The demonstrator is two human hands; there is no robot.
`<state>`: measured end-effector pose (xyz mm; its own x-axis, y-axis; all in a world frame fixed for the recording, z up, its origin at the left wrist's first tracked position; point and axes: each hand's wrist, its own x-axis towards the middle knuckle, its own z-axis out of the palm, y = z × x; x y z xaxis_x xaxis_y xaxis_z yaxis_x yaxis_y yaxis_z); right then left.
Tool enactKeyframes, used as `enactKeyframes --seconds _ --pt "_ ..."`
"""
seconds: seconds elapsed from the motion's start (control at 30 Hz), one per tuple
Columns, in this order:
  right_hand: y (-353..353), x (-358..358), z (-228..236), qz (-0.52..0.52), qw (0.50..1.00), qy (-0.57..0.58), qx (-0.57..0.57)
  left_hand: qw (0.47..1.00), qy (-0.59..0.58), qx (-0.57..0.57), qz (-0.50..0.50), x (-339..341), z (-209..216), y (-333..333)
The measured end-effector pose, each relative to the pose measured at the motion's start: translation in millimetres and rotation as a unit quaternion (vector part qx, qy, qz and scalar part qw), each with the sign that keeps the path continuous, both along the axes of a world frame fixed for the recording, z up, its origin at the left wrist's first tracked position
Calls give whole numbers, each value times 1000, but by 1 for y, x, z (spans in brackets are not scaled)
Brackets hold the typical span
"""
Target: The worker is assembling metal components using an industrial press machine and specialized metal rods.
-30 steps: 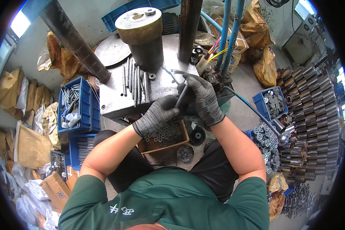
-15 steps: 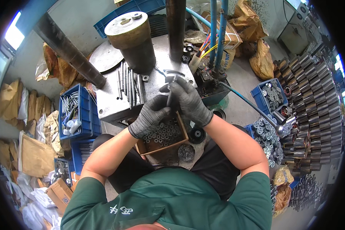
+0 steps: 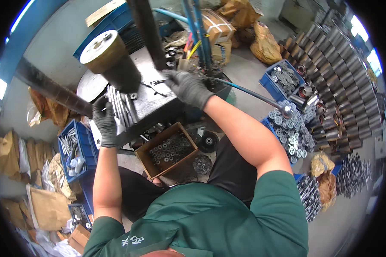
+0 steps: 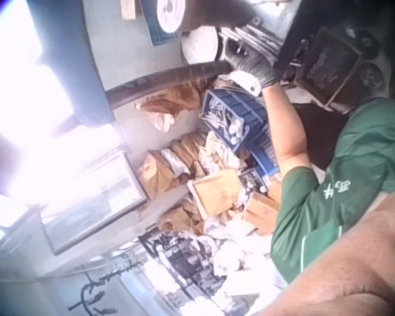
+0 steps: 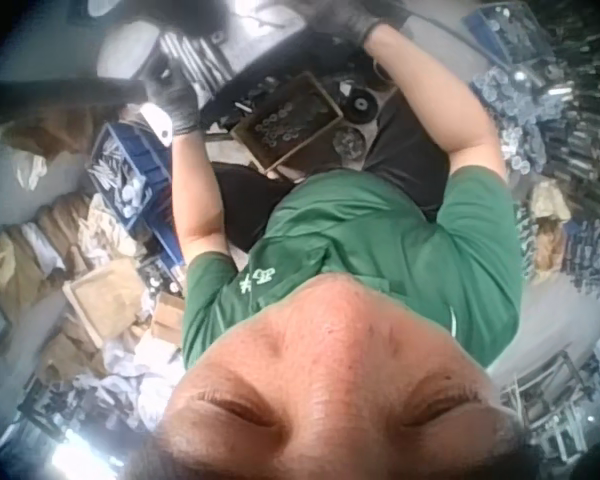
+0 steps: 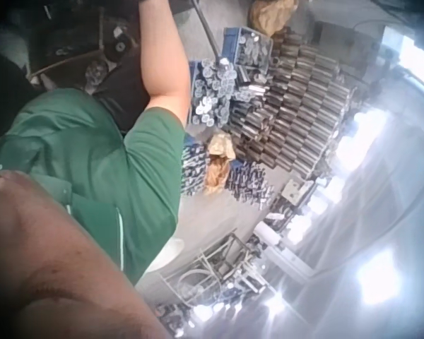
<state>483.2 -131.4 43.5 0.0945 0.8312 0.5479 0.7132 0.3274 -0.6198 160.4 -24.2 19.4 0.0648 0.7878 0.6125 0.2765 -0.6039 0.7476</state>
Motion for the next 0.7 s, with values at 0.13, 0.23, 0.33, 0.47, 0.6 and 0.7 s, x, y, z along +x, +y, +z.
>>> enactKeyframes --seconds 0.13,0.23,0.33,0.47,0.6,0.7 --pt "-7 4 5 38 995 90 2 993 100 6 66 -25 -16 20" --pt "-22 20 2 88 996 -2 -16 982 170 -11 87 -45 -34 23" --pt "-51 45 22 196 959 -77 -191 964 237 -28 118 -59 -48 30" --pt "-123 131 -12 114 917 -182 -337 943 295 3 154 -48 -41 24" --pt "-241 250 -59 -115 833 -145 -521 947 281 -23 155 -42 -39 19" --pt "-344 343 -109 -261 802 -164 -511 947 283 -26 146 -28 -41 20"
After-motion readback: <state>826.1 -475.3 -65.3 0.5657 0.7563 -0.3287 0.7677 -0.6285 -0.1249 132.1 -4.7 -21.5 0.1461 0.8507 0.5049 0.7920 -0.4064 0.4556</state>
